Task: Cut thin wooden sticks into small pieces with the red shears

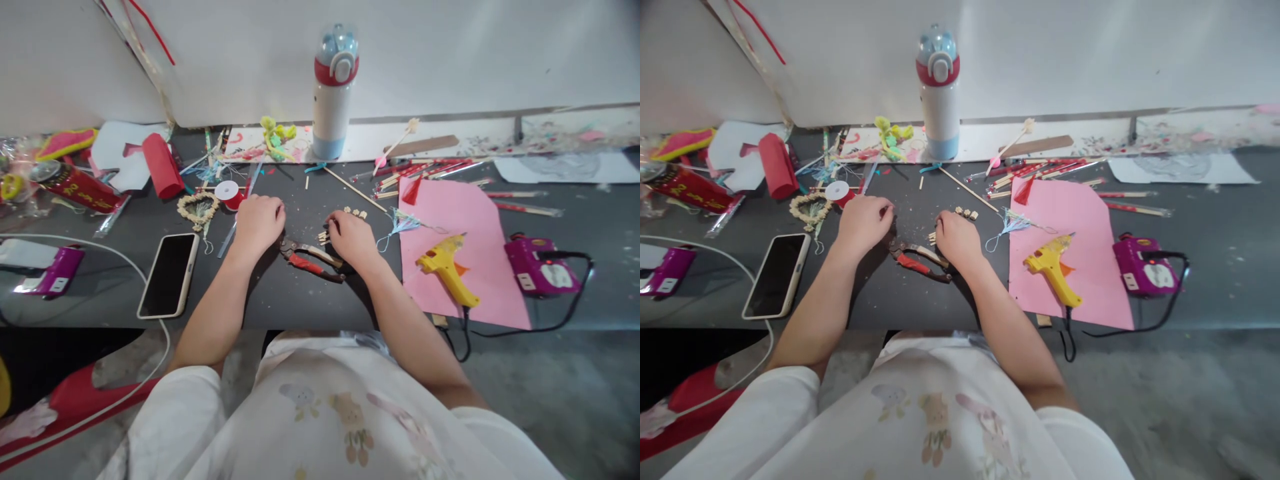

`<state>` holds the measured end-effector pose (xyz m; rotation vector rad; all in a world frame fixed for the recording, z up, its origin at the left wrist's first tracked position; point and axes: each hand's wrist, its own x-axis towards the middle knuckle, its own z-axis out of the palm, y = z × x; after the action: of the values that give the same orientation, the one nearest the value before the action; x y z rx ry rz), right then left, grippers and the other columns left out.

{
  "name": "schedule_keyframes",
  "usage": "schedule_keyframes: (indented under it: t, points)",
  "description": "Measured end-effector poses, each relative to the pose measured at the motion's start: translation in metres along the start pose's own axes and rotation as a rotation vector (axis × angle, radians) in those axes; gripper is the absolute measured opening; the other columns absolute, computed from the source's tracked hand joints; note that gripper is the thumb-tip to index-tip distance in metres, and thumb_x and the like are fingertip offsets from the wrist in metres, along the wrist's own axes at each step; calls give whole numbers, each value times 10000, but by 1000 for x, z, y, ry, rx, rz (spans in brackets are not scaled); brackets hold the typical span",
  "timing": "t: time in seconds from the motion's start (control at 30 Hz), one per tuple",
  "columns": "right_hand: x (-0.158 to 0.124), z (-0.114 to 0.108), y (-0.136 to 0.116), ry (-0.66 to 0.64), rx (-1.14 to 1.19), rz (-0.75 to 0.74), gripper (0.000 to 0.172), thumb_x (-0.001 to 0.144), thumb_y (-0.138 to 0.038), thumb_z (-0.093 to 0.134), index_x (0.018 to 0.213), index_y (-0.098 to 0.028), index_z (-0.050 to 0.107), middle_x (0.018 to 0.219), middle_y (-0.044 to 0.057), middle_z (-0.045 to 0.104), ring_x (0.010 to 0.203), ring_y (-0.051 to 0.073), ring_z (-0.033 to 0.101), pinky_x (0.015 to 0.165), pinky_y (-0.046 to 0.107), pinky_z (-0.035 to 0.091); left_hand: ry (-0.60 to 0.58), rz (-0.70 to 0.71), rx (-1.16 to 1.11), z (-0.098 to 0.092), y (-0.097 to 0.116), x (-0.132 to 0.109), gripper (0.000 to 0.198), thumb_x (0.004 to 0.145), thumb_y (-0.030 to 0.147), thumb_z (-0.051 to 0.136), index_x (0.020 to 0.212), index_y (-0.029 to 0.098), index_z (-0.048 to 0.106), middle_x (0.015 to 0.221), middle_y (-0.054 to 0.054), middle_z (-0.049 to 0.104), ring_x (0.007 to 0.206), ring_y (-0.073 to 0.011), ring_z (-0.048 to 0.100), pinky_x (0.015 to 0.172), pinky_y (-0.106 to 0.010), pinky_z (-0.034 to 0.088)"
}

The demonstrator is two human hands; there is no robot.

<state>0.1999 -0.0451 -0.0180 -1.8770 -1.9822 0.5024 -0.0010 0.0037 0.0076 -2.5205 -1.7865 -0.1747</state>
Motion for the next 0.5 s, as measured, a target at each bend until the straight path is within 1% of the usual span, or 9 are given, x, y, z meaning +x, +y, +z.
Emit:
schedule_keyframes:
  t: [0.13, 0.27, 0.37, 0.5]
  points:
    - [-1, 0, -1, -7, -6, -9, 319, 960, -204, 389, 1089, -140, 674, 1077, 133, 736, 980, 264, 673, 822, 349, 458, 0, -1, 19, 1, 1, 0, 384, 947, 288, 371, 938, 172, 737, 933, -127, 751, 855, -270, 626, 769, -405, 441]
    - [0, 2, -2, -14, -37, -21, 318, 971, -223, 385, 1087, -140, 669, 1072, 131, 733, 974, 254, 678, 803, 341, 457, -33, 2, 1, 1, 4, -1, 392, 951, 280, 365, 967, 162, 738, 979, -134, 757, 885, -277, 637, 774, -404, 439]
    - [0, 1, -4, -27, -77, -33, 317, 980, -236, 379, 1077, -140, 665, 1059, 127, 733, 959, 252, 682, 774, 335, 452, -50, -6, -7, 4, 5, -1, 393, 955, 291, 365, 979, 161, 736, 987, -131, 758, 911, -286, 640, 762, -399, 430]
    - [0, -2, -10, -61, -146, -34, 321, 992, -249, 365, 1063, -141, 658, 1048, 128, 732, 936, 259, 689, 735, 333, 440, -50, 4, -26, 7, 5, -1, 384, 957, 300, 368, 982, 167, 727, 991, -117, 760, 915, -277, 643, 770, -387, 421]
